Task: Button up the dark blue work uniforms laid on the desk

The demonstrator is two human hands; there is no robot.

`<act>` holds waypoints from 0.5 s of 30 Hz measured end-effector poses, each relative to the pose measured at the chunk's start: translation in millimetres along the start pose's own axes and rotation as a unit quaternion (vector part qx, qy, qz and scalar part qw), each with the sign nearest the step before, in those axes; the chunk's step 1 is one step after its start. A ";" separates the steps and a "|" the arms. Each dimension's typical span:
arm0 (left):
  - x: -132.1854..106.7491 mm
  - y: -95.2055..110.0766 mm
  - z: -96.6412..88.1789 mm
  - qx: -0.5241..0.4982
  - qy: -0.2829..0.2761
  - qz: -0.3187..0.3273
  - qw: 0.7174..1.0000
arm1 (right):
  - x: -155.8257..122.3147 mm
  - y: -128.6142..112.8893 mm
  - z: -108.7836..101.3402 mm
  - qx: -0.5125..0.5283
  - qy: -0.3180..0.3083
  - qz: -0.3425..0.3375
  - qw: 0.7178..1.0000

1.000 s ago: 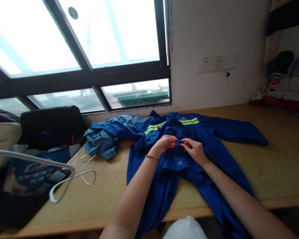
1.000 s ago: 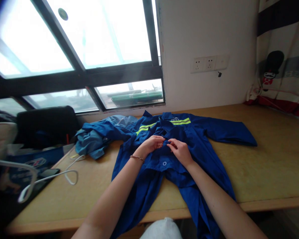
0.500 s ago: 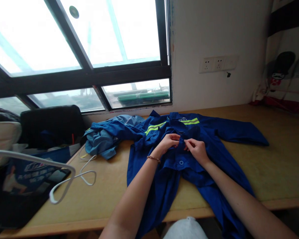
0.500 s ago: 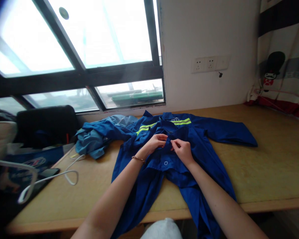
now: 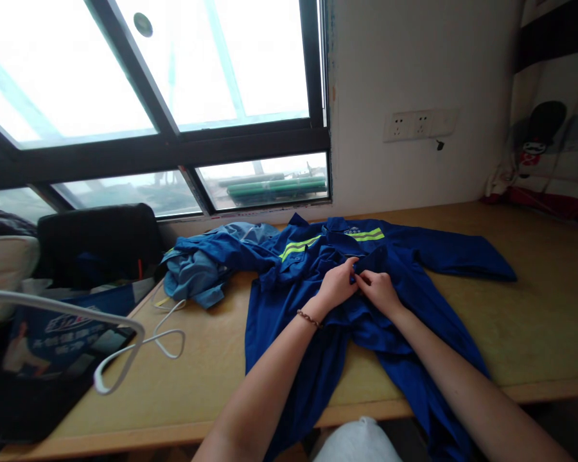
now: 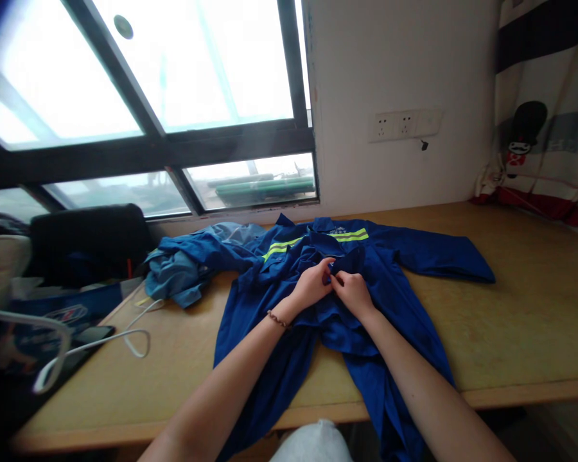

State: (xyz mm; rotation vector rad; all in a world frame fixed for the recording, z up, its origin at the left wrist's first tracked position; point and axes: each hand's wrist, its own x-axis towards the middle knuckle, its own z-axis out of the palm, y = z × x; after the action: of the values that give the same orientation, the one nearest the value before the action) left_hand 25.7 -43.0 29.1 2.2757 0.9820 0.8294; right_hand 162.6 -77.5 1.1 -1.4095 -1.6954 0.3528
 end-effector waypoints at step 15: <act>3.5 -11.0 -0.9 -0.115 -0.004 0.020 0.993 | 1.4 -0.8 -3.6 0.035 0.029 0.017 0.999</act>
State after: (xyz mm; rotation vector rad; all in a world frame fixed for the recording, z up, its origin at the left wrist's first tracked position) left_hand 22.0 -33.5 23.5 2.1050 0.7955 0.9000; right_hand 164.8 -77.5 4.3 -1.3867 -1.5985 0.3818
